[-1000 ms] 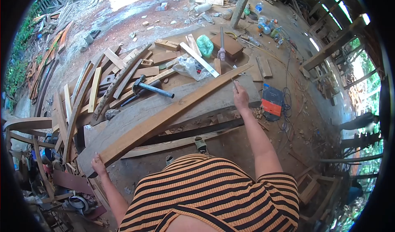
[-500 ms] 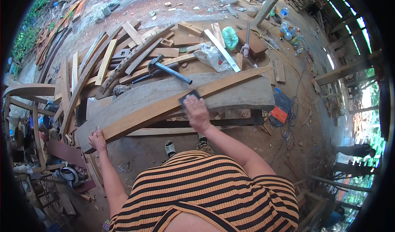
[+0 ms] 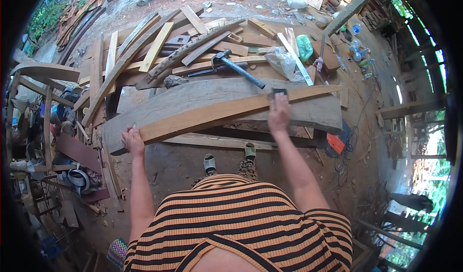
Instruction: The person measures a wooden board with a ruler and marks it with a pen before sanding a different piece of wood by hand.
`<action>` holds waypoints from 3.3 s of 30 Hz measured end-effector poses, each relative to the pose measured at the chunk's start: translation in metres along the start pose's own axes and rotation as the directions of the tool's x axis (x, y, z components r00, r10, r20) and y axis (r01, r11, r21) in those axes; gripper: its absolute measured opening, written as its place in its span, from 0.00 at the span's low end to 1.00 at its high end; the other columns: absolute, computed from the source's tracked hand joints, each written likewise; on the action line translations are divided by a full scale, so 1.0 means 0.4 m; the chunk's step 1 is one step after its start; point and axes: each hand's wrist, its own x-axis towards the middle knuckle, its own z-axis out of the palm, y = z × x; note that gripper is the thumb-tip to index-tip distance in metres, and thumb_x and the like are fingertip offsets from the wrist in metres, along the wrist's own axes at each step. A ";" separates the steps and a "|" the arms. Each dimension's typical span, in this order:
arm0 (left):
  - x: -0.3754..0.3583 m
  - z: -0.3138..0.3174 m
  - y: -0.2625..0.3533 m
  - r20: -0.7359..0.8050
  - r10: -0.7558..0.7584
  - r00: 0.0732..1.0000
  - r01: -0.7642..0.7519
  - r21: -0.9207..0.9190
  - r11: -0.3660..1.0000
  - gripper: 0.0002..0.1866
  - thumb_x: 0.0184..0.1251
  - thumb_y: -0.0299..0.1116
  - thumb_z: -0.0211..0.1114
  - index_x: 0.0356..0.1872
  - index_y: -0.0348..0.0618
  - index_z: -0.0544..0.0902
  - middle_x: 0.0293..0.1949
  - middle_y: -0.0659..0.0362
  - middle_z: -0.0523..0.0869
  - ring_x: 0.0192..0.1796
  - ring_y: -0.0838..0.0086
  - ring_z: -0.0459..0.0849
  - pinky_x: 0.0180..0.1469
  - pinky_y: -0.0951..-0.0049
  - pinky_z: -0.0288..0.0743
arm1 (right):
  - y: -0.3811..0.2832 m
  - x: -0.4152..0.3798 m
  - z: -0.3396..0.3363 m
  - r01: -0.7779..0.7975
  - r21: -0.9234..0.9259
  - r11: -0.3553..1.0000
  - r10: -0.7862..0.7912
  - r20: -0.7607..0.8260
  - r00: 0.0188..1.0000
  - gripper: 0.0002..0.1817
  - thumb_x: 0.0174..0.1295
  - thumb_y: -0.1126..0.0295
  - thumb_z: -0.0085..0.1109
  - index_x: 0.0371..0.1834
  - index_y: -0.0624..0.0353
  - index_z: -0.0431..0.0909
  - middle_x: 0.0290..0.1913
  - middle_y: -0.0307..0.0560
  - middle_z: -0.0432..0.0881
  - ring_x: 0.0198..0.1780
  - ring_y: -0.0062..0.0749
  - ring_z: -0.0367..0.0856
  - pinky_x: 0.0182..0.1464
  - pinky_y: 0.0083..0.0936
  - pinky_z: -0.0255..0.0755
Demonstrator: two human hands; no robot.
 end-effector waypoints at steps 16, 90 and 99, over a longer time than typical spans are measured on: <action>0.005 -0.031 0.028 -0.007 0.010 1.000 -0.011 -0.101 0.995 0.14 0.65 0.43 0.59 0.34 0.44 0.86 0.47 0.59 0.78 0.56 0.63 0.70 0.62 0.60 0.54 | 0.090 0.025 -0.044 0.143 0.072 0.987 -0.150 0.093 0.984 0.19 0.68 0.67 0.47 0.58 0.60 0.77 0.61 0.56 0.76 0.65 0.48 0.71 0.67 0.40 0.60; -0.230 0.121 0.763 0.441 0.292 0.849 -0.413 0.207 0.887 0.42 0.61 0.68 0.52 0.72 0.55 0.62 0.74 0.55 0.59 0.78 0.57 0.46 0.72 0.39 0.23 | 0.774 0.238 -0.153 0.173 -0.136 0.975 -0.172 0.020 0.985 0.19 0.66 0.67 0.47 0.57 0.60 0.76 0.61 0.54 0.76 0.62 0.44 0.74 0.61 0.42 0.64; -0.223 0.125 0.768 0.465 0.271 0.843 -0.400 0.204 0.894 0.44 0.58 0.70 0.54 0.71 0.56 0.63 0.73 0.55 0.59 0.77 0.57 0.47 0.72 0.39 0.27 | 0.500 0.141 -0.119 0.275 0.093 0.957 -0.267 -0.096 0.959 0.18 0.62 0.70 0.48 0.55 0.60 0.77 0.59 0.55 0.77 0.63 0.46 0.73 0.64 0.46 0.61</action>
